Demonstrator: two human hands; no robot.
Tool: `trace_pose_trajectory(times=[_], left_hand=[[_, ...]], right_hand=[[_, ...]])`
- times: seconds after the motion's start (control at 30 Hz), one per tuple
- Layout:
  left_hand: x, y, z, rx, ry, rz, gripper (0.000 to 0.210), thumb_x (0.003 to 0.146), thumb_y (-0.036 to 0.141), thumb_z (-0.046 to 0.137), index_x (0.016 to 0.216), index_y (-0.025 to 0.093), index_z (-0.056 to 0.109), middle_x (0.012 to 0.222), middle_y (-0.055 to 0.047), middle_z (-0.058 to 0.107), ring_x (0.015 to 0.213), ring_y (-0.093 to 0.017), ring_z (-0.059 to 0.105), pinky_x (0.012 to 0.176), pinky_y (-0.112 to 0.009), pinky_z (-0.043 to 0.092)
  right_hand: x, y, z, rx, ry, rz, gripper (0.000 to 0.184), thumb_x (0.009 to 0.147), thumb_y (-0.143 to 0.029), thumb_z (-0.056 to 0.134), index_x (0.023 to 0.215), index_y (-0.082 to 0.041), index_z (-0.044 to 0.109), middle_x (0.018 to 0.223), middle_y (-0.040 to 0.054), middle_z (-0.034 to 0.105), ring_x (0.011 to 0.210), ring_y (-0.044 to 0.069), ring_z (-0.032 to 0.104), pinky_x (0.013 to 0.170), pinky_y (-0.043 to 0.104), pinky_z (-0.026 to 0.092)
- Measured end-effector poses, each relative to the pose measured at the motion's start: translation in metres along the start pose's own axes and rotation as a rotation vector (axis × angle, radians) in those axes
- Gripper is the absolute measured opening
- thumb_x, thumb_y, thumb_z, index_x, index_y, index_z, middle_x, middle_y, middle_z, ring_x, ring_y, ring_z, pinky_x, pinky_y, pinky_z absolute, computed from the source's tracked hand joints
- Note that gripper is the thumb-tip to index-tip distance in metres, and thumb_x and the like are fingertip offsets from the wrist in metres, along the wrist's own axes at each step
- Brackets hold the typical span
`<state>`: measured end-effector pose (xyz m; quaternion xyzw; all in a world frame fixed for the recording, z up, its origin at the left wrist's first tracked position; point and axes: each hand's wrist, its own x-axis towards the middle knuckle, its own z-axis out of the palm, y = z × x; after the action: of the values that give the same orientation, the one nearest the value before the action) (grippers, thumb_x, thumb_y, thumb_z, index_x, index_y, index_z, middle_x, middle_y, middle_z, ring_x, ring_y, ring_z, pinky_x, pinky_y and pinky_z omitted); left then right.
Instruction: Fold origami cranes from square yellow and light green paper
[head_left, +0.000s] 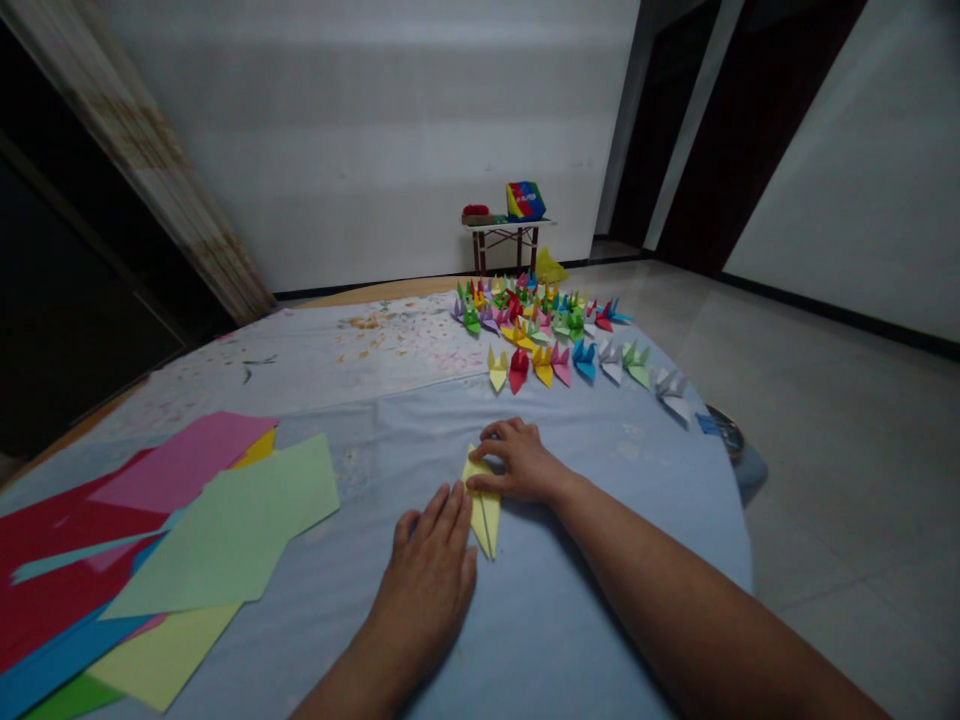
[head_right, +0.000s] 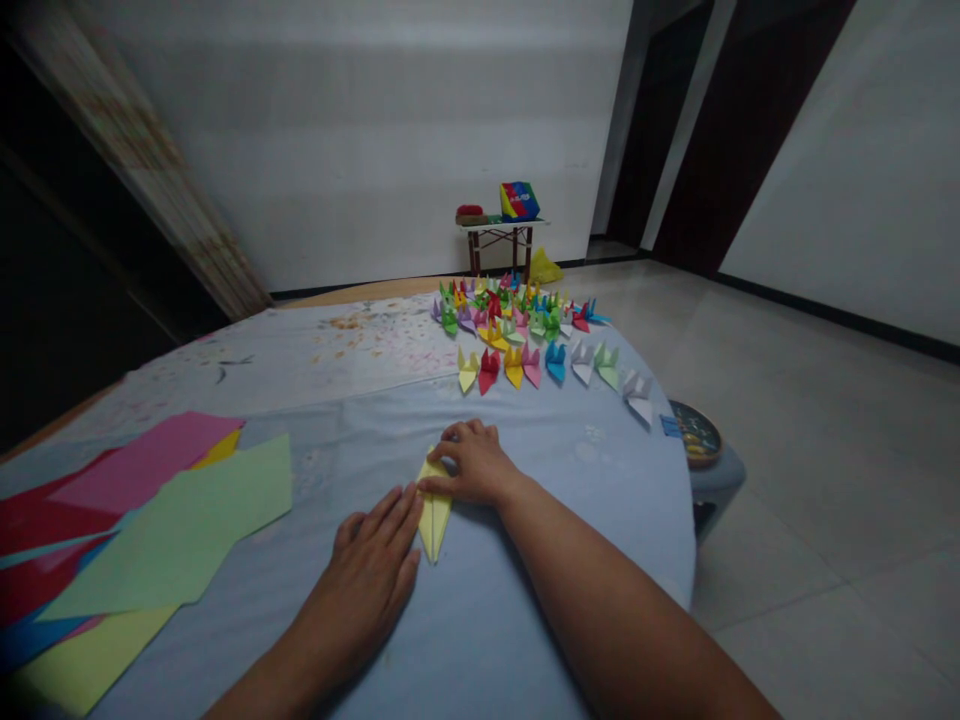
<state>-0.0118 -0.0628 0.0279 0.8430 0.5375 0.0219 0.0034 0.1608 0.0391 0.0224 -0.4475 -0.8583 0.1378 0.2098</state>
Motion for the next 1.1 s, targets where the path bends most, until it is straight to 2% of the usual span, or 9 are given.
trace_pose_trajectory(times=[0.2, 0.37, 0.7, 0.83, 1.1], left_hand=[[-0.003, -0.005, -0.001, -0.015, -0.008, 0.045, 0.048, 0.086, 0.026, 0.032, 0.133, 0.021, 0.034, 0.142, -0.005, 0.03, 0.13, -0.025, 0.026, 0.097, -0.049, 0.028], [-0.005, -0.003, -0.003, -0.034, -0.042, 0.053, 0.049, 0.084, 0.024, 0.034, 0.133, 0.02, 0.034, 0.141, -0.008, 0.03, 0.13, -0.027, 0.026, 0.098, -0.053, 0.026], [-0.01, 0.002, -0.026, -0.079, -0.233, 0.086, 0.053, 0.083, 0.025, 0.033, 0.135, 0.021, 0.028, 0.143, -0.008, 0.024, 0.133, -0.025, 0.017, 0.104, -0.054, 0.016], [-0.013, 0.001, -0.034, -0.088, -0.27, 0.111, 0.053, 0.083, 0.026, 0.033, 0.136, 0.024, 0.028, 0.144, -0.006, 0.025, 0.133, -0.024, 0.016, 0.105, -0.054, 0.013], [-0.015, 0.005, -0.048, -0.12, -0.289, 0.133, 0.053, 0.078, 0.022, 0.039, 0.131, 0.025, 0.037, 0.14, -0.007, 0.035, 0.13, -0.026, 0.024, 0.103, -0.057, 0.013]], right_hand=[[0.0, 0.002, 0.002, 0.003, 0.017, -0.001, 0.04, 0.073, -0.06, 0.052, 0.098, -0.03, 0.063, 0.107, 0.0056, 0.052, 0.101, 0.024, 0.038, 0.082, 0.04, 0.026], [0.001, 0.002, 0.003, 0.01, 0.015, 0.005, 0.034, 0.075, -0.055, 0.053, 0.097, -0.031, 0.064, 0.106, 0.005, 0.052, 0.1, 0.024, 0.037, 0.082, 0.039, 0.026], [0.002, 0.002, 0.005, 0.005, 0.014, 0.022, 0.028, 0.078, -0.05, 0.053, 0.097, -0.032, 0.063, 0.106, 0.0033, 0.053, 0.1, 0.022, 0.038, 0.081, 0.038, 0.026], [0.002, 0.001, 0.004, 0.002, 0.011, 0.028, 0.028, 0.078, -0.05, 0.053, 0.096, -0.032, 0.064, 0.105, 0.0033, 0.053, 0.1, 0.022, 0.038, 0.08, 0.038, 0.026], [0.002, 0.001, 0.005, 0.01, 0.012, 0.032, 0.026, 0.077, -0.05, 0.054, 0.095, -0.033, 0.064, 0.106, 0.0032, 0.053, 0.1, 0.022, 0.039, 0.081, 0.038, 0.026]])
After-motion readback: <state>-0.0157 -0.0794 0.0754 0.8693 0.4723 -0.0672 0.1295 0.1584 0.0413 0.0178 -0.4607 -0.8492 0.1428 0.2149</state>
